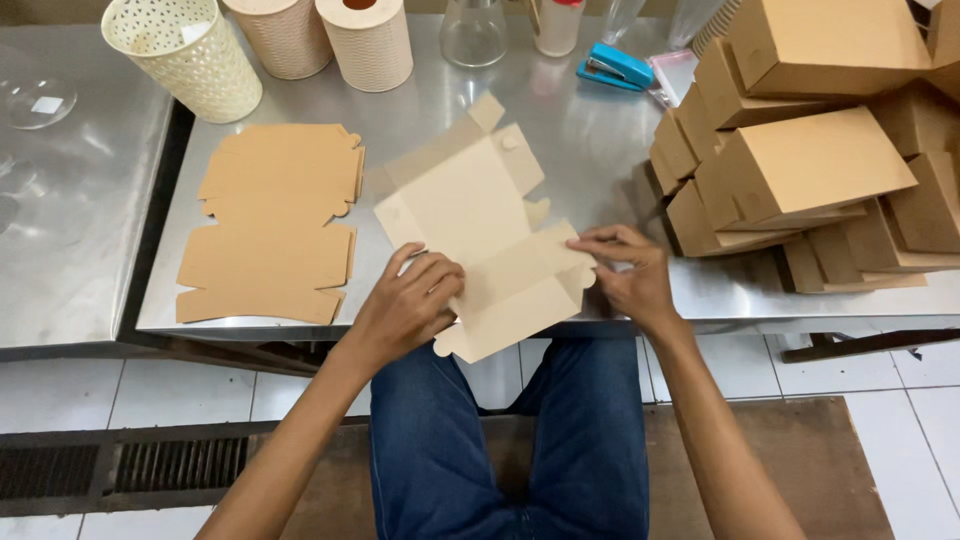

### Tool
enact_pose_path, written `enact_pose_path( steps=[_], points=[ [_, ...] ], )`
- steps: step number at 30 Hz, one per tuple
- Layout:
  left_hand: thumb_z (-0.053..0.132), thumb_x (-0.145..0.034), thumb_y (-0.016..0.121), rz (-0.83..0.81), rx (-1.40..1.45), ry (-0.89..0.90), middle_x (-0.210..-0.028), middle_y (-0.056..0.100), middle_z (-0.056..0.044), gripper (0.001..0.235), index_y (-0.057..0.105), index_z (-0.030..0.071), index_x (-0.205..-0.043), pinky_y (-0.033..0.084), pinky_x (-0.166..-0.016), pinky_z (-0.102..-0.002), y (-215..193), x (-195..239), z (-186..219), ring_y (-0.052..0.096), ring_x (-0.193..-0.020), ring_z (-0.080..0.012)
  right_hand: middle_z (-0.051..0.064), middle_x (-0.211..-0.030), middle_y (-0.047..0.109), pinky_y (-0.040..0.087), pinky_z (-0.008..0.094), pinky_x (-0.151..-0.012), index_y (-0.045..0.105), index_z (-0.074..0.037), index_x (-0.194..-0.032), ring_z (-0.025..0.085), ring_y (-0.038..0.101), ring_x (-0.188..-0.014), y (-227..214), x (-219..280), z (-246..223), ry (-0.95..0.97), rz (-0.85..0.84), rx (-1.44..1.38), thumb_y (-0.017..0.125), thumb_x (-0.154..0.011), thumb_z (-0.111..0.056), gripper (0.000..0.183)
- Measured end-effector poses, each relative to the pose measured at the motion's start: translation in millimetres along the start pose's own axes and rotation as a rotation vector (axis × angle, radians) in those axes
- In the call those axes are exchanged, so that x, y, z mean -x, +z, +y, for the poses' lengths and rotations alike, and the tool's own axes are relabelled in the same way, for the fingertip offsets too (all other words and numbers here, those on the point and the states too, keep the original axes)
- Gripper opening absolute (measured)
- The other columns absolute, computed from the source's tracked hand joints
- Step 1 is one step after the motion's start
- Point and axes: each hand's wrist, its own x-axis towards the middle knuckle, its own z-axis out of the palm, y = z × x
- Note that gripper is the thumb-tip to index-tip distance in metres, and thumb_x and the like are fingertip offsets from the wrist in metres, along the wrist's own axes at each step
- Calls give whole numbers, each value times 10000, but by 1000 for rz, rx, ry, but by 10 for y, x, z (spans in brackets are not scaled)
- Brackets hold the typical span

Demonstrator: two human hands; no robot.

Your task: The person folds flat cardboard box blanks into assembled boxes by hand, creasing flaps and tucking tabs to form the sides and bottom. The person handles each blank one at a time and places the finished boxes into a growing stack on the right.

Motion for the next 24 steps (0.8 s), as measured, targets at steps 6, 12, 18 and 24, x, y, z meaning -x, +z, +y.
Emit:
enact_pose_path(
  steps=[6, 12, 18, 24],
  points=[
    [-105, -787, 654, -563, 282, -289, -1133, 770, -170, 464, 713, 23, -1229, 184, -1244, -597, -452, -264, 106, 665, -1185, -327, 73, -1037, 795, 528, 452, -912, 845, -143, -1024, 340, 707, -1018, -6, 228, -26, 103, -115, 295, 598, -929, 136, 385],
    [265, -866, 487, -914, 463, -540, -1303, 700, -267, 599, 635, -3, -1381, 86, -1258, -658, -377, -703, 59, 631, -1286, -436, 158, -1149, 758, 498, 469, -936, 801, -87, -1150, 372, 686, -1067, 16, -3, -147, 345, -152, 228, 536, -949, 72, 369],
    [303, -916, 674, -721, 197, -384, -1382, 624, -229, 586, 605, 36, -1434, 412, -1058, -517, 240, -867, 27, 614, -1230, -363, 166, -1276, 669, 443, 519, -1028, 817, -129, -1111, 413, 595, -1228, 229, -107, -21, 388, -225, 446, 604, -882, -34, 327],
    [399, -963, 650, -725, 62, -323, -1419, 613, -257, 677, 516, 10, -1501, 267, -1195, -603, 337, -869, 145, 614, -1268, -376, 165, -1344, 659, 322, 616, -1157, 814, -169, -1127, 445, 539, -1326, 382, -127, -54, 414, -191, 257, 573, -898, -13, 367]
  ],
)
